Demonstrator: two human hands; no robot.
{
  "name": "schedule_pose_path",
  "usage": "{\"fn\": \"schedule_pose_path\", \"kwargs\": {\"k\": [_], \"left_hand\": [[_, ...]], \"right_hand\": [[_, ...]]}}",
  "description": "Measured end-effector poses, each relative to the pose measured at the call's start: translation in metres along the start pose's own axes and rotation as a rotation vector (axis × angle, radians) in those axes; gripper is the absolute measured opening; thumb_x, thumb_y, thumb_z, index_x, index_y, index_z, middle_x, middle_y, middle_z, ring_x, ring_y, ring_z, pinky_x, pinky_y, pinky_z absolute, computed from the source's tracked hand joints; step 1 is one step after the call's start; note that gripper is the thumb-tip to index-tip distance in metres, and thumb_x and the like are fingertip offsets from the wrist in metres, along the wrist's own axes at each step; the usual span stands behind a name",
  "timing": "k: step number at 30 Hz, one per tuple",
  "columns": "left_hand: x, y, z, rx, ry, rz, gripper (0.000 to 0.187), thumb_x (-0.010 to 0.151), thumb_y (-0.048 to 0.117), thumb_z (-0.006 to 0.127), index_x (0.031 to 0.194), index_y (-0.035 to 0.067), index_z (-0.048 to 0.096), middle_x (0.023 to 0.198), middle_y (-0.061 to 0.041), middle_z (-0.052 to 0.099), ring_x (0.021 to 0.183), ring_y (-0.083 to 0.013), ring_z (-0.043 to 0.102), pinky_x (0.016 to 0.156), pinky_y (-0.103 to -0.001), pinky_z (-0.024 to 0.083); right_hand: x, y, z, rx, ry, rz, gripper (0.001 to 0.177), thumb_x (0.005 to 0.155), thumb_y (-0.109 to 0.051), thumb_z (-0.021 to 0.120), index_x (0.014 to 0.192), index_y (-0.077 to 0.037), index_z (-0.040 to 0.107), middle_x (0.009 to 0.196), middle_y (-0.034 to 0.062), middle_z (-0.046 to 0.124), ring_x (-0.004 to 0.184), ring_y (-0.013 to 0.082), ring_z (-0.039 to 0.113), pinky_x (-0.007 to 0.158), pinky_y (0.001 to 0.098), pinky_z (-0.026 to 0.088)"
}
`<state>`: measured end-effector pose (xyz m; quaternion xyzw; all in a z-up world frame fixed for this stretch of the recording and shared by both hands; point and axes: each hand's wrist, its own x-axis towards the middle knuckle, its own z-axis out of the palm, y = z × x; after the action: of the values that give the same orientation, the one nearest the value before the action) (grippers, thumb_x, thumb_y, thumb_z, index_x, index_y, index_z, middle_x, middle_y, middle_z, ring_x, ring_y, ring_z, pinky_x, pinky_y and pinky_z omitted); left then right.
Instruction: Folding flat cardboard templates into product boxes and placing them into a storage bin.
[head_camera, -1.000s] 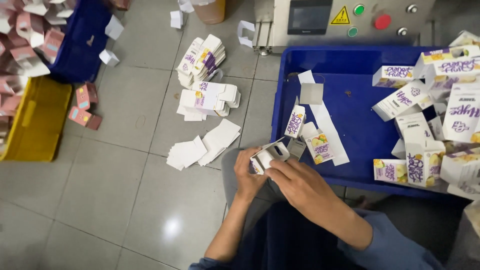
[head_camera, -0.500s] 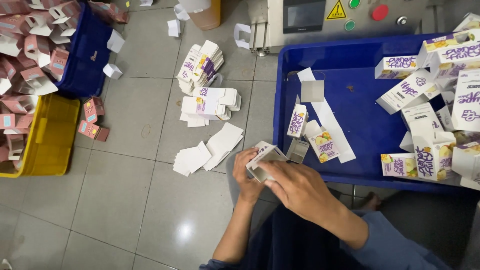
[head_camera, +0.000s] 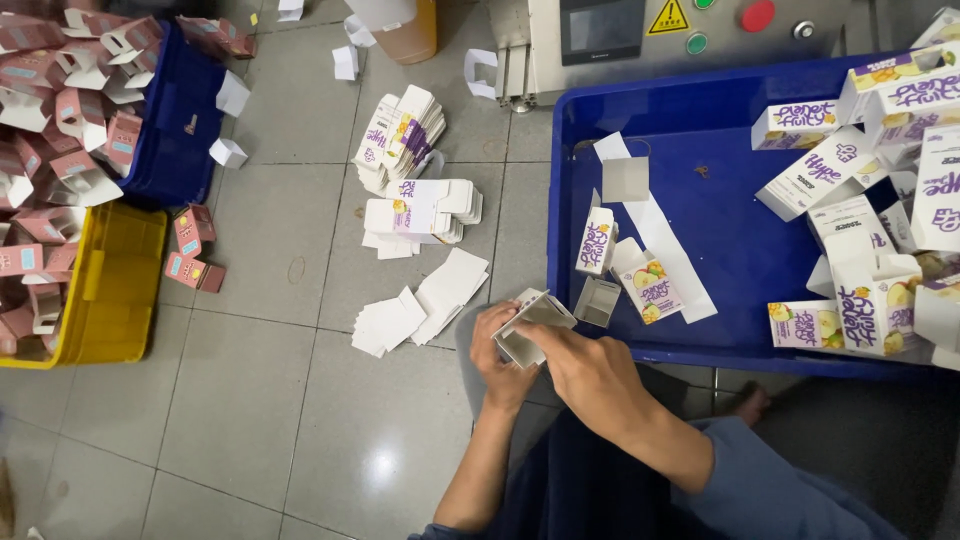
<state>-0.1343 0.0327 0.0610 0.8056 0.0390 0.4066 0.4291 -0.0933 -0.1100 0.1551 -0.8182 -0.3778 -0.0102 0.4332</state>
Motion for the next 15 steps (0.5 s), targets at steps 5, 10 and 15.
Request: {"fn": "schedule_pose_path", "kwargs": {"k": [5,10,15], "left_hand": [[0.002,-0.013,0.008,-0.136,0.074,0.174,0.049,0.074,0.023,0.094,0.102,-0.005,0.066,0.094,-0.022,0.073,0.086,-0.0438,0.073,0.076,-0.054,0.058],[0.003,-0.012,0.009,-0.134,0.093,0.194,0.051,0.073,0.022,0.095,0.102,-0.007,0.065,0.094,-0.022,0.073,0.087,-0.0430,0.073,0.077,-0.053,0.059],[0.013,-0.003,0.006,-0.112,0.088,0.179,0.051,0.084,0.035,0.087,0.103,-0.007,0.065,0.095,-0.021,0.072,0.087,-0.0430,0.073,0.078,-0.052,0.058]], "right_hand": [[-0.001,0.012,0.014,-0.269,-0.059,0.032,0.028,0.089,-0.006,0.062,0.106,-0.026,0.071,0.075,0.0065,0.076,0.049,0.0305,0.071,0.044,0.0407,0.059],[0.002,0.010,0.015,-0.252,-0.091,0.050,0.029,0.088,-0.005,0.061,0.104,-0.026,0.073,0.074,0.0083,0.076,0.048,0.0330,0.071,0.042,0.0427,0.058],[-0.004,0.013,0.015,0.141,-0.182,0.284,0.028,0.098,-0.020,0.050,0.125,-0.015,0.051,0.095,0.0167,0.080,0.077,0.0436,0.076,0.063,0.0564,0.059]]}}
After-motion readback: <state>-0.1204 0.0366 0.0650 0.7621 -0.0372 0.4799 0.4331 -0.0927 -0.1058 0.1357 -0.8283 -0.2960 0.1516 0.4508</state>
